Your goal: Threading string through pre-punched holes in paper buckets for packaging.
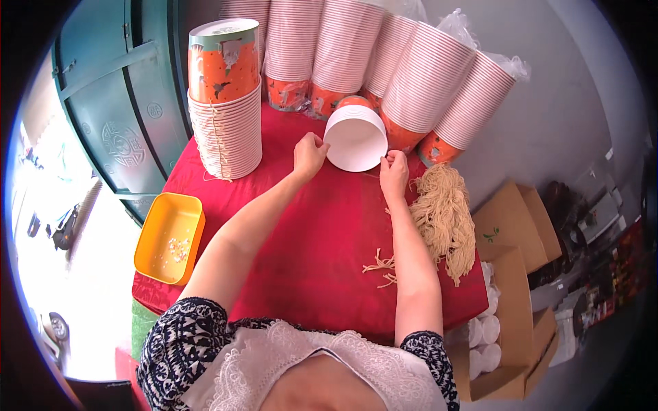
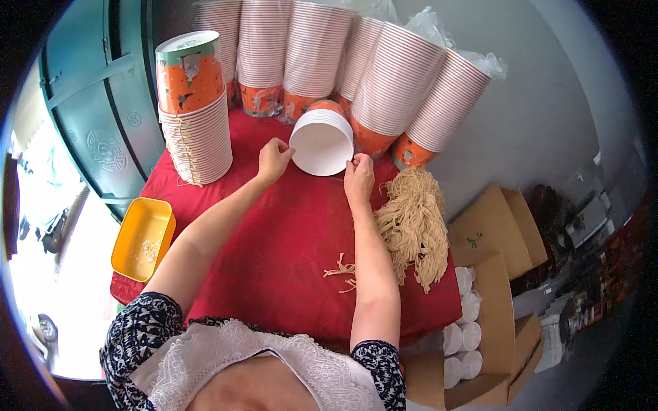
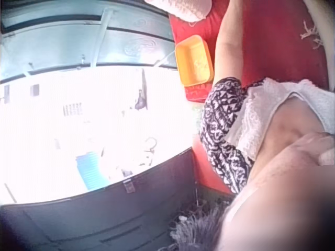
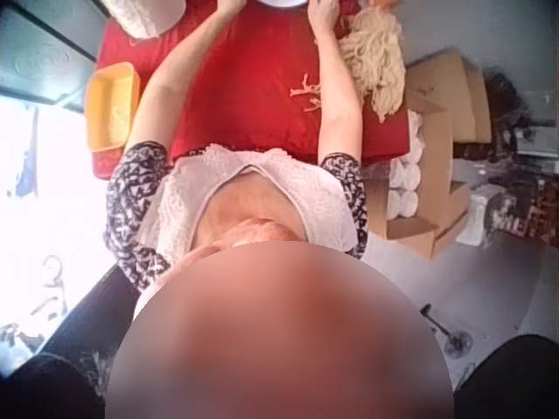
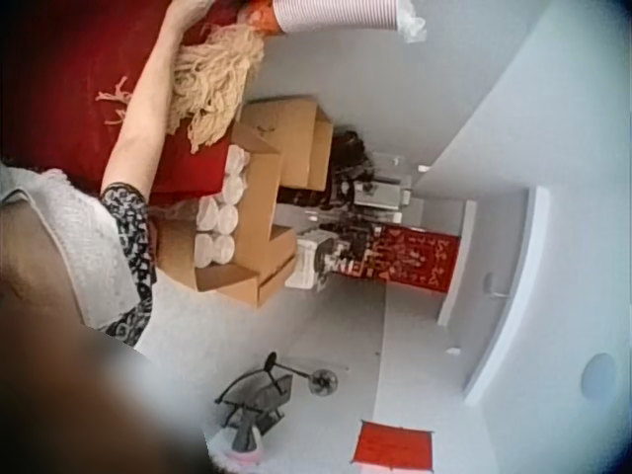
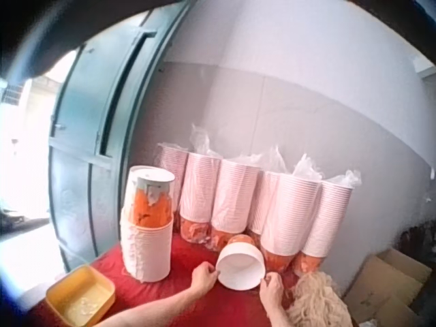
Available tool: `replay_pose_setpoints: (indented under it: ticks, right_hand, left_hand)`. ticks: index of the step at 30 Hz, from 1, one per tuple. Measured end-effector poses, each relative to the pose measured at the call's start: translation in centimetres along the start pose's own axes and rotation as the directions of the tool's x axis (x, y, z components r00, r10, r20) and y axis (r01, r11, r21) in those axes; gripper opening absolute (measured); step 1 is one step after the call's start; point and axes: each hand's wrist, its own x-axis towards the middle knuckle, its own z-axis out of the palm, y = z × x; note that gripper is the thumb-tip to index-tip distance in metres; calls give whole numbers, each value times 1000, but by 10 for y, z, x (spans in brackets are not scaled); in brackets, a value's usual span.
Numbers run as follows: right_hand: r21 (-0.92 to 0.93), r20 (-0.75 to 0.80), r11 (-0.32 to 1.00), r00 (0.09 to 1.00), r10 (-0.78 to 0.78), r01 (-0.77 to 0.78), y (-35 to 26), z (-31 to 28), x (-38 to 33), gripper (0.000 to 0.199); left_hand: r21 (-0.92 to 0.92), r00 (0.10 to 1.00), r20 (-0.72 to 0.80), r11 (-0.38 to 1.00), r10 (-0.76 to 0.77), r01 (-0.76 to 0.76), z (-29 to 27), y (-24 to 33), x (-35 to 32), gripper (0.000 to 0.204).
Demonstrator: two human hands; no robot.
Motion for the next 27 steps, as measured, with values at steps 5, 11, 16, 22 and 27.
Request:
replay_pose_setpoints:
  ticks: [5,11,16,22,27]
  right_hand:
    - [-4,-48,1000,999,22,-22,-2,14,4,18]
    - [-24,-72,999,997,38,-40,10,21,9,16]
    - [-39,-33,995,996,87,-88,4,19,7,10]
    - [-89,85,995,995,58,-51,-5,0,-13,32]
    - [-95,96,990,989,109,-100,-28,-37,-28,38]
  left_hand:
    - [-69,999,-39,997,-33,31,12,-2,-3,24]
    - [-149,984,-175,989,-34,8,20,-4,5,19]
    - [-25,990,-134,999,33,-37,16,1,1,17]
    - [14,990,-87,994,112,-111,0,15,-29,41]
    - [89,956,148,959,253,-268,-28,42,-77,85]
